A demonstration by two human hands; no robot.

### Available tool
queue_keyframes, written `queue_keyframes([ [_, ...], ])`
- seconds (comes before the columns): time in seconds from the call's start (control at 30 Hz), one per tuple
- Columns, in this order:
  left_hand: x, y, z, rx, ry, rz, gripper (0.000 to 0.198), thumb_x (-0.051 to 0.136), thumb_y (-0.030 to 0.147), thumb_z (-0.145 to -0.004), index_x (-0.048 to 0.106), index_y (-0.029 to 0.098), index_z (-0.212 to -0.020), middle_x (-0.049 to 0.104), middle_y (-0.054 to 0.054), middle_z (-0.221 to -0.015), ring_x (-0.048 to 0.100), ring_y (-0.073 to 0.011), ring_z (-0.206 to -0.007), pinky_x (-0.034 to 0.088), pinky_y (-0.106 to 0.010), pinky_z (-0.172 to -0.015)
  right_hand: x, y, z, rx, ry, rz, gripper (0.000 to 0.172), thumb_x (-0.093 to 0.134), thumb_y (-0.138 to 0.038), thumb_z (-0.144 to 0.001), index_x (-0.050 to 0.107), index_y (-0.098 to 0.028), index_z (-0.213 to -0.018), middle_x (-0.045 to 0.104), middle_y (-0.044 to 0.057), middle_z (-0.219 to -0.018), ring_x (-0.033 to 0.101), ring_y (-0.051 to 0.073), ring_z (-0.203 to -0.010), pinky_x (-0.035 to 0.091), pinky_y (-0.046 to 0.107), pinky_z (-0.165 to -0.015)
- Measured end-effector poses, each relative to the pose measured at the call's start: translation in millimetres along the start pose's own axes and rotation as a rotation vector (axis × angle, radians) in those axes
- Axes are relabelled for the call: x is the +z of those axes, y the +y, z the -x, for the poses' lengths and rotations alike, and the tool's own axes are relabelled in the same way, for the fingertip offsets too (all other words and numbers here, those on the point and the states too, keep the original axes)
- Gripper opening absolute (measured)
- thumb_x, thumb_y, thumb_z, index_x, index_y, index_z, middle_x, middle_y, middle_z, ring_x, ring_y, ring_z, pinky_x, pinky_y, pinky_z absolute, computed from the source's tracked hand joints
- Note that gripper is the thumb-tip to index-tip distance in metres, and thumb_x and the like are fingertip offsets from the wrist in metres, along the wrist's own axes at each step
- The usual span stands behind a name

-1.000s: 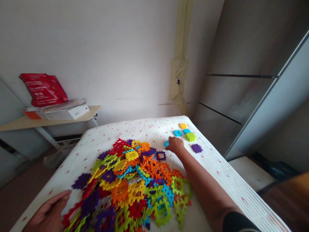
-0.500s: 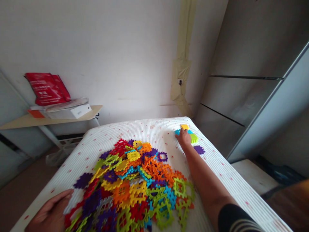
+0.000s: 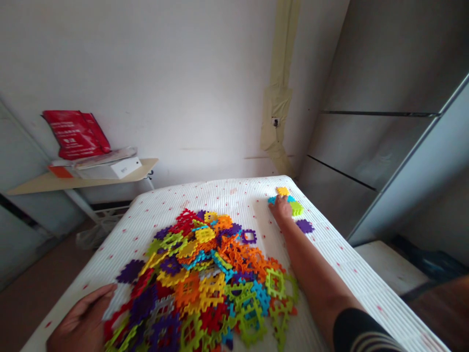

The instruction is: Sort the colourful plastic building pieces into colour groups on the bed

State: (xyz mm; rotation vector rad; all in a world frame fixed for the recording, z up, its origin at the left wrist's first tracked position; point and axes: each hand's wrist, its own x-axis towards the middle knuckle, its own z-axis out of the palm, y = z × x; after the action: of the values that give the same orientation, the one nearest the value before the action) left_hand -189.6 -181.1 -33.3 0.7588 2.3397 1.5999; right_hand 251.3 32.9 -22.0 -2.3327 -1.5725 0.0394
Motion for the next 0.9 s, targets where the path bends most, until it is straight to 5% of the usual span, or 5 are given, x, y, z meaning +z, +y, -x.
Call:
queue_keyframes([
  [0.33, -2.4, 18, 13, -0.146, -0.02, 0.04, 0.042, 0.062, 0.047, -0.045, 0.07, 0.026, -0.08, 0.067, 0.005, -0.081, 0.055, -0.0187, -0.069, 0.044, -0.03, -0.065, -34, -18, 22, -0.268, -0.003, -0.087, 0.037, 0.05, -0.03, -0.085, 0.054, -0.011, -0.116, 0.052, 0.018, -0.118, 0.06, 0.024, -0.092, 0.046, 0.034, -0.077],
  [0.43, -2.0, 13, 10, -0.114, -0.012, 0.042, 0.038, 0.062, 0.047, -0.047, 0.07, 0.025, -0.077, 0.067, 0.005, -0.075, 0.055, -0.0188, -0.065, 0.045, -0.031, -0.066, -43, -36, 37, -0.54, -0.23, -0.154, 0.029, 0.065, -0.03, -0.076, 0.064, -0.024, -0.104, 0.064, 0.002, -0.102, 0.061, 0.014, -0.087, 0.045, 0.021, -0.077],
  [0.57, -3.9, 19, 12, -0.112, -0.012, 0.018, 0.036, 0.061, 0.047, -0.047, 0.069, 0.025, -0.074, 0.067, 0.004, -0.076, 0.057, -0.0218, -0.07, 0.046, -0.034, -0.07, -30, -60, 59, -0.881, -0.537, -0.191, 0.043, 0.07, -0.021, -0.067, 0.064, -0.023, -0.11, 0.067, 0.003, -0.101, 0.062, 0.016, -0.087, 0.046, 0.022, -0.073],
  [0.73, -5.9, 25, 14, -0.144, -0.04, 0.003, 0.037, 0.06, 0.046, -0.048, 0.069, 0.025, -0.077, 0.068, 0.003, -0.088, 0.059, -0.0262, -0.087, 0.043, -0.039, -0.086, -7, -70, 71, -1.003, -0.418, -0.121, 0.041, 0.062, -0.017, -0.07, 0.063, -0.02, -0.112, 0.067, 0.006, -0.104, 0.06, 0.02, -0.094, 0.044, 0.026, -0.079],
  [0.9, 3.5, -12, -6, -0.061, -0.045, 0.117, 0.036, 0.066, 0.04, -0.05, 0.07, 0.027, -0.083, 0.069, 0.004, -0.084, 0.06, -0.0256, -0.091, 0.042, -0.037, -0.089, -13, -65, 75, -1.045, -0.347, -0.124, 0.028, 0.053, -0.016, -0.079, 0.065, -0.015, -0.105, 0.068, 0.009, -0.097, 0.061, 0.018, -0.087, 0.043, 0.026, -0.076],
])
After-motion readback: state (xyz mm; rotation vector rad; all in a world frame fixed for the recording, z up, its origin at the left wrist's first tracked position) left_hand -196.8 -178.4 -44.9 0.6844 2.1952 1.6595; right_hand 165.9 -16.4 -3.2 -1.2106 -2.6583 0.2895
